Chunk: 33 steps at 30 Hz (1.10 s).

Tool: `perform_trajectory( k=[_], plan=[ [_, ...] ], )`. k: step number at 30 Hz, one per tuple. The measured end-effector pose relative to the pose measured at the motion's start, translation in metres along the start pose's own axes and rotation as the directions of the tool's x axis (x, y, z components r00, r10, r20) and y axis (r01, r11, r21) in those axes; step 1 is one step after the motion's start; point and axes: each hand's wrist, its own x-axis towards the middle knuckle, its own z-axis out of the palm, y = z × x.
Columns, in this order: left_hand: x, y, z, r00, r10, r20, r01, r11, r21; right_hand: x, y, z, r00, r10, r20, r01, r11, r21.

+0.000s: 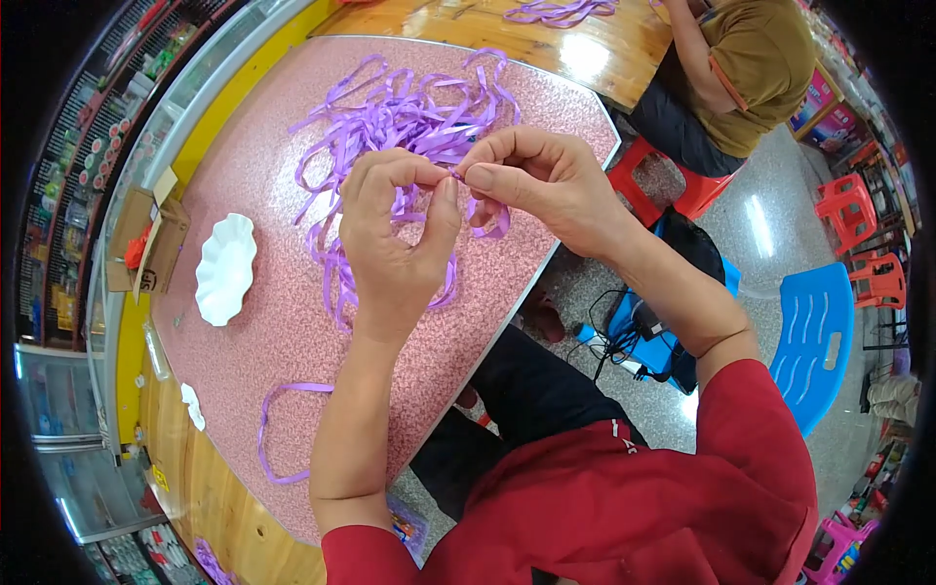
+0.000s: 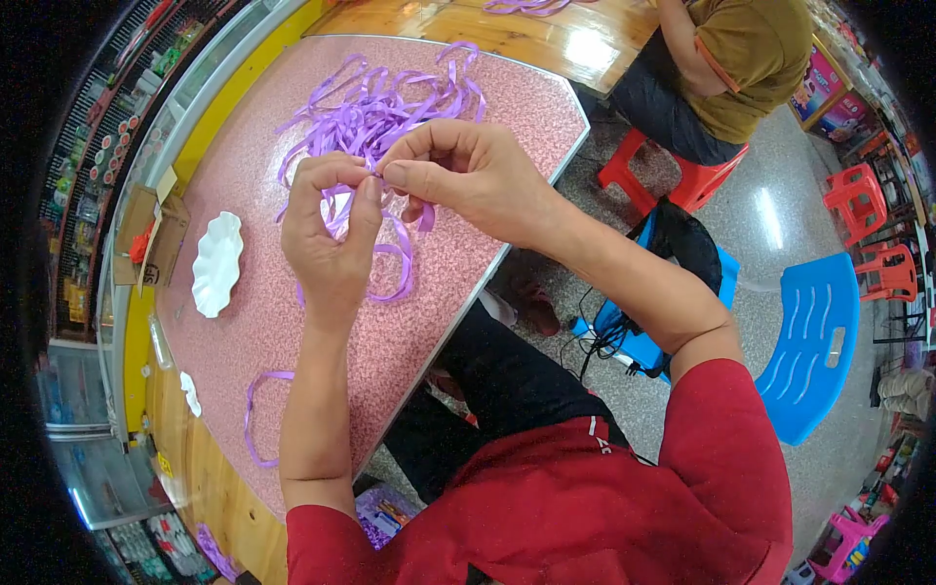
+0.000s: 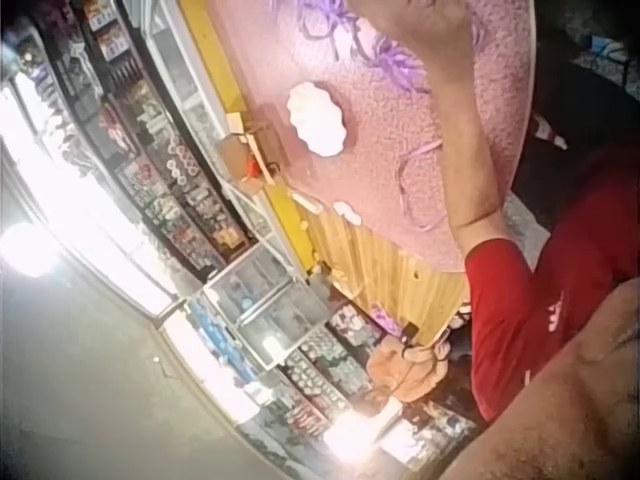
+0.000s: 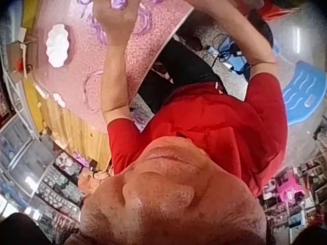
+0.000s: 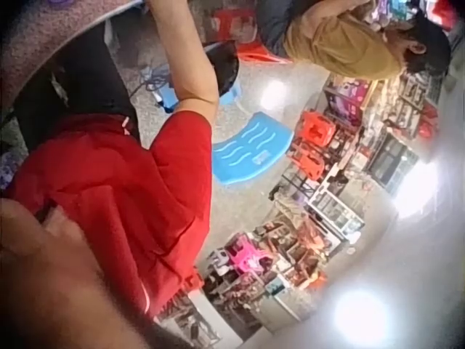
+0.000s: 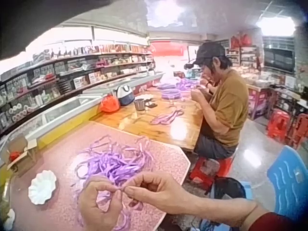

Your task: Assembling or sorting purple elastic bands at a workshop table.

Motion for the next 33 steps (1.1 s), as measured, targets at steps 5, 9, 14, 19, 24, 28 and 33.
perform_trajectory(
  k=[5, 9, 14, 19, 24, 28, 33],
  plan=[
    [-0.002, -0.001, 0.0, 1.0, 0.003, 0.006, -0.003, 1.0, 0.0, -0.002, 0.001, 0.004, 0.999, -0.033, -0.018, 0.033, 0.999, 0.016],
    [-0.002, 0.002, 0.002, 0.999, -0.038, -0.009, 0.038, 0.998, -0.055, -0.003, 0.004, 0.007, 0.998, -0.024, -0.061, 0.027, 0.998, 0.057],
    [-0.002, 0.001, 0.0, 0.999, -0.032, 0.012, 0.032, 0.999, -0.014, -0.005, 0.005, 0.01, 0.997, -0.005, -0.074, 0.012, 0.995, 0.098],
    [-0.001, 0.007, 0.003, 0.998, -0.062, -0.033, 0.06, 0.997, -0.058, -0.005, 0.006, 0.01, 0.998, 0.001, -0.063, 0.006, 0.995, 0.099],
    [-0.001, 0.001, 0.001, 0.991, 0.13, 0.027, -0.133, 0.979, 0.154, -0.003, 0.012, 0.008, 0.999, -0.025, -0.038, 0.028, 0.995, 0.1],
    [-0.003, 0.0, 0.002, 0.995, 0.095, -0.005, -0.094, 0.989, 0.117, -0.003, 0.009, 0.009, 0.999, 0.001, -0.04, 0.003, 0.993, 0.122],
    [-0.002, -0.001, 0.003, 0.998, 0.065, -0.018, -0.064, 0.997, 0.05, -0.002, 0.007, 0.008, 0.999, 0.028, -0.037, -0.024, 0.994, 0.105]
  ],
)
